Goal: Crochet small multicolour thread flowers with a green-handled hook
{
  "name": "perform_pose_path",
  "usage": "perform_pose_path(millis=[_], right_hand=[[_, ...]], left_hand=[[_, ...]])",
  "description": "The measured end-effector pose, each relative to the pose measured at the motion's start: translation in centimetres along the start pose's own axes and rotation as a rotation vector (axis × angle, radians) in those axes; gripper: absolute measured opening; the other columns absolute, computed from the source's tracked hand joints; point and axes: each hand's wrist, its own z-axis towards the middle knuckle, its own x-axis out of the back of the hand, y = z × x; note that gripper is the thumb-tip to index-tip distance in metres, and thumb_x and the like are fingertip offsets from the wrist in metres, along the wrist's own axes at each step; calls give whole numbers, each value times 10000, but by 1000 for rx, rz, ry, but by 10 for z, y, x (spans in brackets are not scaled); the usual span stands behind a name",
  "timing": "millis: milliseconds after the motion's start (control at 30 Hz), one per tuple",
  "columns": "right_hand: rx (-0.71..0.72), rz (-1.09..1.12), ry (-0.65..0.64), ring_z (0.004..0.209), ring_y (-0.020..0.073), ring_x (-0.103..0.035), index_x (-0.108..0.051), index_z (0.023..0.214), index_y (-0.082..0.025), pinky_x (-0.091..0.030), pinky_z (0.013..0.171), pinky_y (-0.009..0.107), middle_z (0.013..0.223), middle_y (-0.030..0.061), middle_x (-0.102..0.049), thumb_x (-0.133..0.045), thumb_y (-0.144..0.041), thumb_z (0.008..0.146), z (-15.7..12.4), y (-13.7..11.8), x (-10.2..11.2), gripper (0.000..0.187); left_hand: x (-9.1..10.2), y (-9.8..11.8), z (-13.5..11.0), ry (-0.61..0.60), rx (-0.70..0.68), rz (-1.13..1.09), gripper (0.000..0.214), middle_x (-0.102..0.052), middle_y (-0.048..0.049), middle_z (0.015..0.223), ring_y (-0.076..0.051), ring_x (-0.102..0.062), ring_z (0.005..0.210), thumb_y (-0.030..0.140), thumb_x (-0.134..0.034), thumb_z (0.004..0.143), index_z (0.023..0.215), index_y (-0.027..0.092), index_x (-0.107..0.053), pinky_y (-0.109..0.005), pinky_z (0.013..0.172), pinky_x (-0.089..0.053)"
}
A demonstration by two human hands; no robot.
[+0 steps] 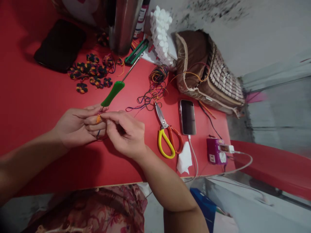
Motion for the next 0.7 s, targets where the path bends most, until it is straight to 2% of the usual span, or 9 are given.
perform_pose_path(millis=[200,367,533,700], right_hand=[[-9,49,7,758,112,-816,-809,1099,-192,-662,706,206,947,29,-889,-658,-8,994,0,-2,0,260],[92,66,9,673,96,-748,-801,1131,-182,-635,650,201,932,33,-882,-666,-2,982,1,-3,-2,270],[133,10,-36,634,99,-697,-787,1167,-162,-606,611,200,850,18,-829,-659,-5,985,-1,-7,-1,272],[162,-111,-116,638,110,-707,-753,1244,-171,-589,589,206,817,-4,-786,-651,-25,1011,-4,-11,3,293]], left_hand=[[1,-1,-2,-28,31,-31,553,-79,104,541,-96,-155,404,104,-305,1154,777,158,-706,-201,441,-288],[4,-1,-3,-39,41,-64,450,-78,105,571,-93,-190,399,112,-422,1125,751,177,-663,-197,458,-329],[6,1,-5,-77,33,-30,464,-137,88,548,-108,-152,413,73,-386,1084,715,178,-647,-222,438,-343],[4,2,-7,-98,39,-57,426,-188,93,564,-87,-136,436,92,-425,1112,749,177,-630,-188,453,-356]])
